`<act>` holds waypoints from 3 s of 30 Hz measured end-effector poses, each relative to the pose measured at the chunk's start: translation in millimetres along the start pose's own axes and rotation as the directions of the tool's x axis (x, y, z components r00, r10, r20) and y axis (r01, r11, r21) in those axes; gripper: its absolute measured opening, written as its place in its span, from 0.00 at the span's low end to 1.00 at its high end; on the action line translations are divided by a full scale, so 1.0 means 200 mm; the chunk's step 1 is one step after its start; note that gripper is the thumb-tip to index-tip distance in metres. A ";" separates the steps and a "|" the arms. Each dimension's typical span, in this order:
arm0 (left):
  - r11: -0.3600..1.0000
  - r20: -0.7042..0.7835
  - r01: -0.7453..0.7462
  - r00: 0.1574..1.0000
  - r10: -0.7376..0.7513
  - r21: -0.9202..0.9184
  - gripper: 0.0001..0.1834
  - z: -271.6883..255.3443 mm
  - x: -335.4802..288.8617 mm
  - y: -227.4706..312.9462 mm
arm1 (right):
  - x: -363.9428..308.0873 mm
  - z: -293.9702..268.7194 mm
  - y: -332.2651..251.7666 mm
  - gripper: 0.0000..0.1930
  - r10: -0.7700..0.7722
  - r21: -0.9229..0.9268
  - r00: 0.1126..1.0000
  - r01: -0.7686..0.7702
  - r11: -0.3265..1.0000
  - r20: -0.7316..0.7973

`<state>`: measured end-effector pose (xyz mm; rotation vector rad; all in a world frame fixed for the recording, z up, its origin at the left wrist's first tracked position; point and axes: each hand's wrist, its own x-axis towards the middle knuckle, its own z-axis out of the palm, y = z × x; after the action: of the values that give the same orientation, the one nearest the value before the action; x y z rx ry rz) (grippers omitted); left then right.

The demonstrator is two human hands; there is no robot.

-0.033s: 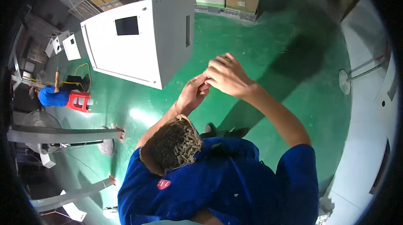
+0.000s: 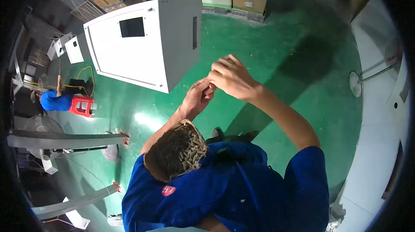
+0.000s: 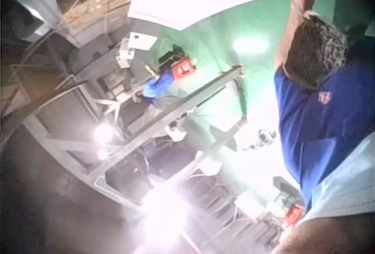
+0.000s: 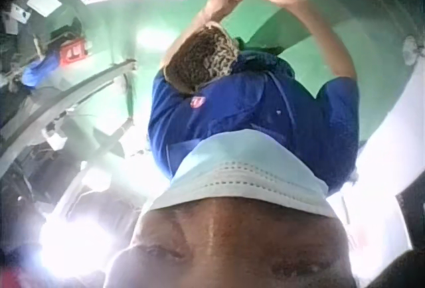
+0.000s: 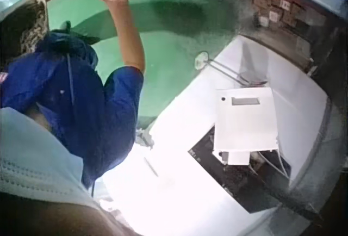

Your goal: Manually inserting small plastic or metal fasteners into holes on white metal enclosure panels.

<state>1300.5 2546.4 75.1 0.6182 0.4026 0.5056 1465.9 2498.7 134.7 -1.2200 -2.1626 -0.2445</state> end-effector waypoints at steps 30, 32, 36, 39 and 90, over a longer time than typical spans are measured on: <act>0.975 -0.161 -0.029 0.985 0.065 0.219 0.16 -0.08 -0.17 0.22 | 0.89 0.17 0.51 0.06 0.272 0.522 0.819 0.039 0.852 -0.506; 0.970 -0.140 -0.058 0.986 0.094 0.237 0.18 -0.05 -0.16 0.21 | 0.89 0.14 0.50 0.08 0.285 0.499 0.808 0.013 0.867 -0.516; 0.979 -0.106 -0.095 0.988 0.116 0.181 0.20 -0.01 -0.15 0.20 | 0.91 0.04 0.50 0.08 0.329 0.544 0.850 -0.061 0.837 -0.412; 0.973 -0.090 -0.124 0.985 0.144 0.193 0.20 0.01 -0.16 0.21 | 0.80 -0.08 0.43 0.06 0.248 0.540 0.907 -0.028 0.841 -0.339; 0.841 0.289 -0.051 0.949 -0.127 0.539 0.16 0.01 -0.19 0.37 | 0.45 -0.55 0.30 0.05 0.815 0.962 0.548 0.271 0.038 -0.187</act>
<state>1246.9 2575.2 131.0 1.2234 0.2486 0.2380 1529.9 2546.0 266.8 -0.4562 -0.6428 0.7647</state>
